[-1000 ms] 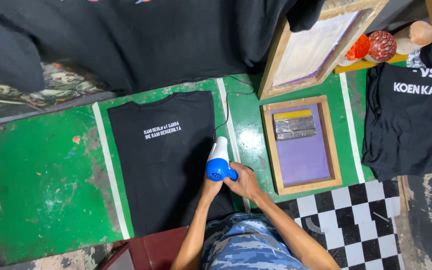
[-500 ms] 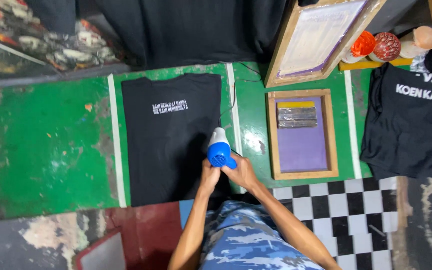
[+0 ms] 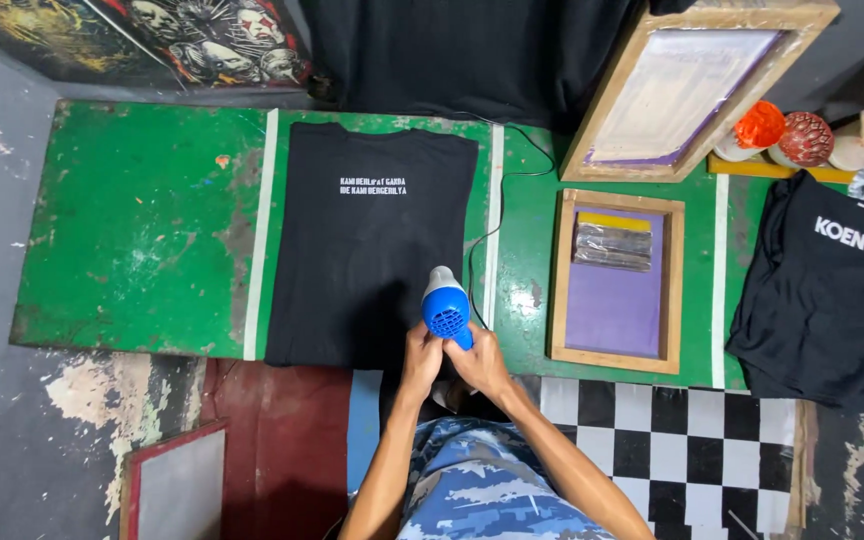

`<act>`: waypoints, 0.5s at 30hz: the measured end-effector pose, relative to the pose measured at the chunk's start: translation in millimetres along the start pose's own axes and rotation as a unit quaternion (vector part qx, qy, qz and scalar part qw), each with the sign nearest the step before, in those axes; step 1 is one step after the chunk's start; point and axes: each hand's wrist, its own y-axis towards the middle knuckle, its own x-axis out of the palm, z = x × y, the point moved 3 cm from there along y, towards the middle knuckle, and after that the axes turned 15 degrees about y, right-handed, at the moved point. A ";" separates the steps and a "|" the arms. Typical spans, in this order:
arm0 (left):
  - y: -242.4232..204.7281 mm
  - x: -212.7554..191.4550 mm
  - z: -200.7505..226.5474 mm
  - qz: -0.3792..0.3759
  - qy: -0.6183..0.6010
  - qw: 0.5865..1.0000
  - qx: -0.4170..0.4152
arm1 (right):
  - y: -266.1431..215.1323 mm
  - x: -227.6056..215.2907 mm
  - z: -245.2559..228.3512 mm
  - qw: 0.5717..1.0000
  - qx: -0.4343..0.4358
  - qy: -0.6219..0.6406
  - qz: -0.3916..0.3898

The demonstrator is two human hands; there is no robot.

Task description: The person uses a blue hairdryer to dry a black t-shirt that is laid flat on a green table. The person holds the hairdryer in their right hand and moves it over the printed text on the shirt while using their left hand to hold the fabric in place.

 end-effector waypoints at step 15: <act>59.7 -73.2 -86.0 -0.071 0.031 0.997 0.011 | 8.4 80.9 -1.1 0.998 -0.007 0.030 0.046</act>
